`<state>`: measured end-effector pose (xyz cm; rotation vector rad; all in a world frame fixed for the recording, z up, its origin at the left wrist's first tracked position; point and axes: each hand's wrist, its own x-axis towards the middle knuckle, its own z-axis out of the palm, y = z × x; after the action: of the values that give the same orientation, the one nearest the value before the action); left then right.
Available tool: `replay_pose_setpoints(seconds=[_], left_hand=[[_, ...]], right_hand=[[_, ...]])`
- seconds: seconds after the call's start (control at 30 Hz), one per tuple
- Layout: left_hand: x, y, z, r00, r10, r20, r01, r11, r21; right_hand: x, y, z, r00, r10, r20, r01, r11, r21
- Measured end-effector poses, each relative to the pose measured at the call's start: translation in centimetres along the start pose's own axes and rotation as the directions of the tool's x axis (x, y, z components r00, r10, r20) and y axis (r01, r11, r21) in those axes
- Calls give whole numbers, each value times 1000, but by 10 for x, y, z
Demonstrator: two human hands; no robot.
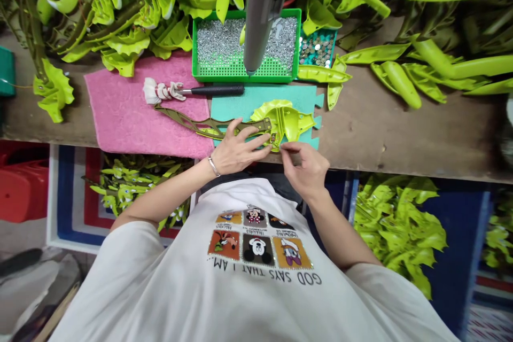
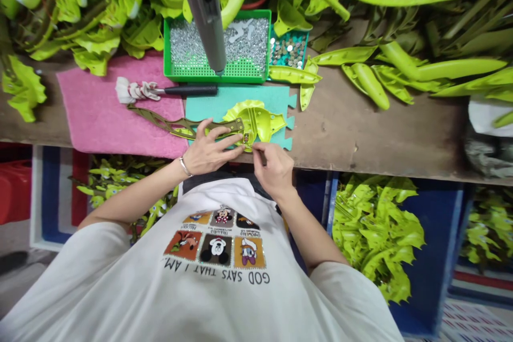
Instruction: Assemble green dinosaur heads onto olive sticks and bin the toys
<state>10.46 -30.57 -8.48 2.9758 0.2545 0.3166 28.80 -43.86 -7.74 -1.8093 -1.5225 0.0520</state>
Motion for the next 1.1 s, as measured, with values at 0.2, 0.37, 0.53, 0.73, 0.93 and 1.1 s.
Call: replay_pose_setpoints(seconds=[0.2,0.37,0.53,0.73,0.93,1.1], left_hand=[[0,8,2,998,-59,-35,56,995,-82],[0,12,4,995,-88,-40,84,991,-102],[-2,13,8,994,-83,-65,77,993,-88],[-4,15,10,992,-71,-103,69,997,-28],[-4,17,12,993,-99,-64,91,989,-113],[-2,18,14,991,-106,-85,98,991,-91]], right_hand=[[2,-1,2,996,76,54,-79,994,68],[2,-2,5,993,113,29,-115,991,67],[1,-3,9,998,38,-40,-38,999,20],[2,-9,9,973,228,-36,-228,974,7],[16,-13,4,848,518,112,-529,843,103],[25,-10,-4,776,580,248,-621,772,137]])
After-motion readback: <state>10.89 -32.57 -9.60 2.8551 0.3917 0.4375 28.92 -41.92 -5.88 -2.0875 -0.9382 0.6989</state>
